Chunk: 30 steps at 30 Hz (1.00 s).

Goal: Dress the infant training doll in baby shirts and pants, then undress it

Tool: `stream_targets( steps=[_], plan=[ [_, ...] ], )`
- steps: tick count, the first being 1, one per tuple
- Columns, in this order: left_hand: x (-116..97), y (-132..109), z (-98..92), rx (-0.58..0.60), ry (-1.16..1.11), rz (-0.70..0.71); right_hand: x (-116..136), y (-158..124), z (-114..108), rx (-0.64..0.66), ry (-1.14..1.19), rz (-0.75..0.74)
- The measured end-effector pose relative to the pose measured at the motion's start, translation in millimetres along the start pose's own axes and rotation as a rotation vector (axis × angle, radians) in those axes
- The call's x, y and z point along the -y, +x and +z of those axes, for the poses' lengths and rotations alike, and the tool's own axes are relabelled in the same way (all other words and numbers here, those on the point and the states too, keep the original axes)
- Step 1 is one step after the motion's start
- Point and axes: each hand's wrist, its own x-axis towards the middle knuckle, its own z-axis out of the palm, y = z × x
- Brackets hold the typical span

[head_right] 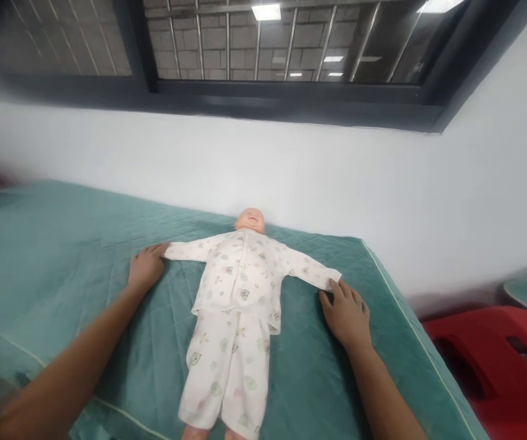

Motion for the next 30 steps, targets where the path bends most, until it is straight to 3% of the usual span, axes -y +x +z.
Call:
stream_targets(
  steps=[6, 10, 13, 16, 19, 22, 25, 30],
  plan=[
    [-7, -4, -11.4, 0.032, -0.032, -0.045, 9, -4, -10, -0.047, 0.022, -0.001],
    [-16, -19, -27.3, -0.045, -0.101, -0.079, 17, -22, -23, -0.142, 0.123, -0.056],
    [-23, -59, -35.9, -0.164, -0.233, -0.009, 32, -71, -32, -0.207, 0.333, -0.210],
    [-33, -133, -36.8, -0.230, -0.471, 0.110, 57, -148, -43, -0.181, 0.600, -0.338],
    [-53, -216, -35.8, -0.107, -0.713, 0.155, 87, -217, -55, -0.077, 0.707, -0.455],
    [-76, -271, -40.2, 0.030, -0.807, 0.146, 114, -248, -62, -0.074, 0.662, -0.546],
    [-90, -288, -46.1, 0.094, -0.800, 0.151, 132, -249, -58, -0.116, 0.531, -0.598],
    [-98, -279, -49.8, 0.093, -0.790, 0.106, 144, -238, -49, -0.173, 0.393, -0.604]
  ],
)
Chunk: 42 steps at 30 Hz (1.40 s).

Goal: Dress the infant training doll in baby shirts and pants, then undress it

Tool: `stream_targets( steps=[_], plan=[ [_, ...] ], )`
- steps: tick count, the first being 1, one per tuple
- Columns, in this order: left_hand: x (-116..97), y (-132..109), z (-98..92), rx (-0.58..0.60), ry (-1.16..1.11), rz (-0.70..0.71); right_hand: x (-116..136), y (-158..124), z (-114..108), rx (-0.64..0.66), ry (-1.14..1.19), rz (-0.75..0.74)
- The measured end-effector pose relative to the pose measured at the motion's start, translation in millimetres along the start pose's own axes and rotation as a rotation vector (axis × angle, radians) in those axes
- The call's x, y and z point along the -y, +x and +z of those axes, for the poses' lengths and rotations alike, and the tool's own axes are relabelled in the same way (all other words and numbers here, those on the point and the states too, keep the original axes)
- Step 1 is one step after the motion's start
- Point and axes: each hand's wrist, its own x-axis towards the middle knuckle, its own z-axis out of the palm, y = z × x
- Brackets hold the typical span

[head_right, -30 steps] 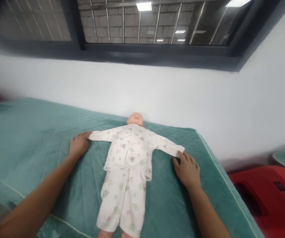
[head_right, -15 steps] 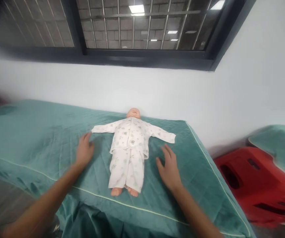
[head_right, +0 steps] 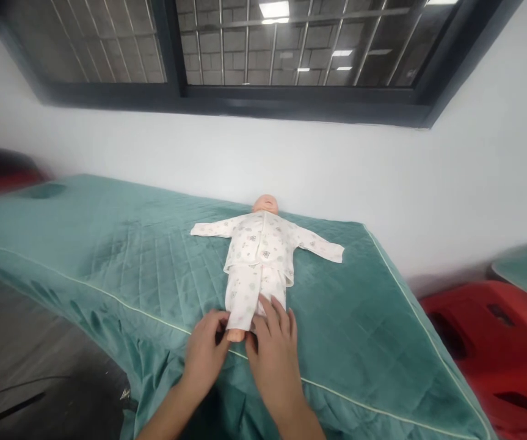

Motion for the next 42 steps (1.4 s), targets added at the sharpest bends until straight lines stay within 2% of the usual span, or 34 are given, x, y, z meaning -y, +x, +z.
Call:
stream_targets(
  steps=[5, 9, 13, 16, 19, 22, 24, 26, 31, 36, 42],
  plan=[
    [-10, 1, -12.3, 0.011, -0.201, -0.035, -3, 5, -4, -0.015, 0.008, -0.024],
    [-16, -8, -22.7, -0.037, -0.231, -0.071, -4, -2, -8, -0.018, 0.037, -0.051],
    [-8, -16, -18.4, -0.055, -0.194, -0.089, -4, -12, -12, -0.044, 0.082, -0.065],
    [-5, -20, -11.9, -0.093, -0.125, -0.027, -5, -15, -17, -0.058, 0.204, -0.029],
    [-16, -22, -9.0, -0.127, -0.022, 0.152, -9, -18, -24, -0.106, 0.415, 0.135],
    [-32, -18, -6.3, -0.011, 0.124, 0.348, -19, -26, -24, -0.174, 0.669, 0.400],
    [-41, -11, -2.3, 0.037, 0.244, 0.421, -27, -32, -20, -0.164, 0.758, 0.516],
    [-46, -4, 3.0, 0.040, 0.351, 0.444, -33, -36, -15, -0.123, 0.737, 0.554],
    [-51, 9, 14.1, -0.004, 0.461, 0.468, -33, -33, -7, -0.007, 0.550, 0.511],
    [-51, 13, 14.7, -0.043, 0.419, 0.495, -27, -26, -14, 0.053, 0.538, 0.495],
    [-56, 8, 4.2, -0.067, 0.262, 0.516, -27, -33, -34, -0.041, 0.431, 0.304]
  ],
)
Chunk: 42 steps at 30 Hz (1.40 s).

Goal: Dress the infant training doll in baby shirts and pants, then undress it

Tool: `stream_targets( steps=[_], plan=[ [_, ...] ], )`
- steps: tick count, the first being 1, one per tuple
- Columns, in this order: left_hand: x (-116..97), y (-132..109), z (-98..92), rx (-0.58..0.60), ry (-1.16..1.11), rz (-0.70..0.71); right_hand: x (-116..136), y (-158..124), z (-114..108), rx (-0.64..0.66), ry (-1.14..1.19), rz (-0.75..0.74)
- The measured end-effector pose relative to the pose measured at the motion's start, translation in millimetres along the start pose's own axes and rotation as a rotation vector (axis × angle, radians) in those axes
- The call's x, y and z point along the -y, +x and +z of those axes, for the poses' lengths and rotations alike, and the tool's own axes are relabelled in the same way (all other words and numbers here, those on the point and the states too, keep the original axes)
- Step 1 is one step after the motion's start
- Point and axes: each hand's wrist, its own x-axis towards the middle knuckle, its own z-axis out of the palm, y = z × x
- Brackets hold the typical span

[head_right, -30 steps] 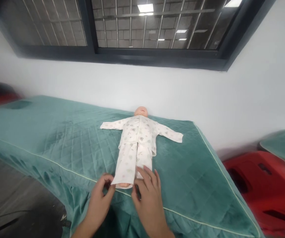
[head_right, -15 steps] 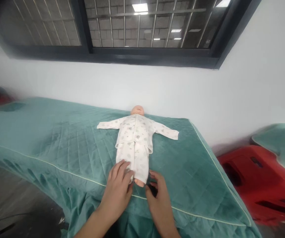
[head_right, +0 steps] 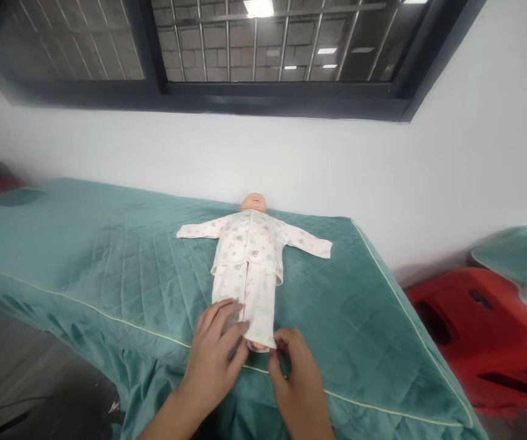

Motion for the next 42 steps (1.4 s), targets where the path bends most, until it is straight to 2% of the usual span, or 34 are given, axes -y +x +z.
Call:
stream_targets(
  steps=[3, 7, 11, 13, 15, 20, 24, 28, 36, 42],
  plan=[
    [-2, -6, -2.3, -0.012, -0.031, 0.001, -4, -6, -2, -0.002, -0.062, -0.084],
    [7, -29, 4.5, -0.047, -0.003, -0.029, -18, -15, 2, 0.041, -0.112, -0.090],
    [23, -56, 16.4, -0.125, 0.039, -0.219, -27, -19, 4, -0.027, -0.115, -0.087],
    [29, -61, 22.0, -0.107, 0.046, -0.311, -23, -17, 5, -0.059, -0.124, -0.088],
    [30, -60, 26.4, -0.061, 0.059, -0.335, -17, -13, 9, -0.053, -0.147, -0.098],
    [25, -48, 28.5, 0.028, 0.143, -0.226, -5, 0, 20, 0.024, -0.226, -0.300],
    [25, -47, 23.0, 0.043, 0.137, -0.160, -7, 3, 24, 0.000, -0.204, -0.403],
    [32, -50, 18.4, 0.044, 0.066, -0.126, -9, -1, 24, -0.035, -0.178, -0.383],
    [36, -52, 7.7, -0.088, -0.129, -0.110, -3, -6, 19, -0.020, -0.094, -0.283],
    [38, -56, 14.1, -0.185, -0.138, -0.013, -2, -5, 23, -0.020, -0.096, -0.319]
  ],
)
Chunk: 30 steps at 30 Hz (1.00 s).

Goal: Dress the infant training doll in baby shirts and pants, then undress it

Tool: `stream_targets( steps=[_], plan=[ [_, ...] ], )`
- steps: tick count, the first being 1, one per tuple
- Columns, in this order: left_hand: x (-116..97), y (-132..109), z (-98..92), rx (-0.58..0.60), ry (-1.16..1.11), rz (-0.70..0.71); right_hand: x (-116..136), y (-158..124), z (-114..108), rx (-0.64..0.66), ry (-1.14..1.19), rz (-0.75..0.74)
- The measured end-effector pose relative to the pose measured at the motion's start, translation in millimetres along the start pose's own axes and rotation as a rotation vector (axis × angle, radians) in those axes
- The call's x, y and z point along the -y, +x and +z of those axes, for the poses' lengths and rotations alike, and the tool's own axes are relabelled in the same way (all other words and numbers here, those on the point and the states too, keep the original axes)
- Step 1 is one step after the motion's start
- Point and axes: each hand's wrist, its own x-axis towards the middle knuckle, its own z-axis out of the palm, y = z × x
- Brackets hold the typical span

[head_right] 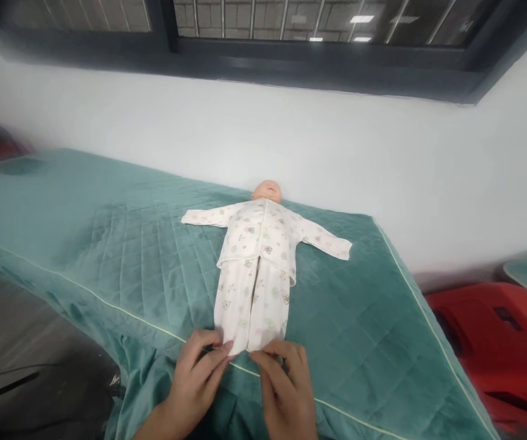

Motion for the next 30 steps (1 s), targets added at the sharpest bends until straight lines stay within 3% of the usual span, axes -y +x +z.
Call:
stream_targets(
  steps=[9, 15, 18, 21, 25, 27, 28, 30],
  plan=[
    [0, 5, 0.9, -0.019, 0.136, 0.223, -1, 0, 5, 0.007, -0.029, -0.040],
    [0, -2, -1.6, -0.020, 0.151, 0.187, 4, -1, 2, -0.007, -0.011, -0.009],
    [2, -3, -8.6, -0.001, 0.089, 0.050, -1, 0, -7, -0.033, 0.050, 0.074],
    [17, 16, -15.3, -0.044, -0.025, -0.177, -23, 16, -17, -0.123, 0.154, 0.263],
    [59, 83, -7.8, -0.145, -0.366, -0.639, -72, 78, -20, -0.243, 0.461, 0.683],
    [80, 124, 5.2, -0.152, -0.670, -0.865, -97, 118, -15, -0.285, 0.787, 0.870],
    [89, 143, 13.3, -0.131, -0.846, -0.940, -107, 137, -11, -0.301, 0.972, 0.965],
    [101, 174, 30.1, -0.086, -1.109, -1.008, -121, 170, -1, -0.302, 1.050, 1.011]
  ],
)
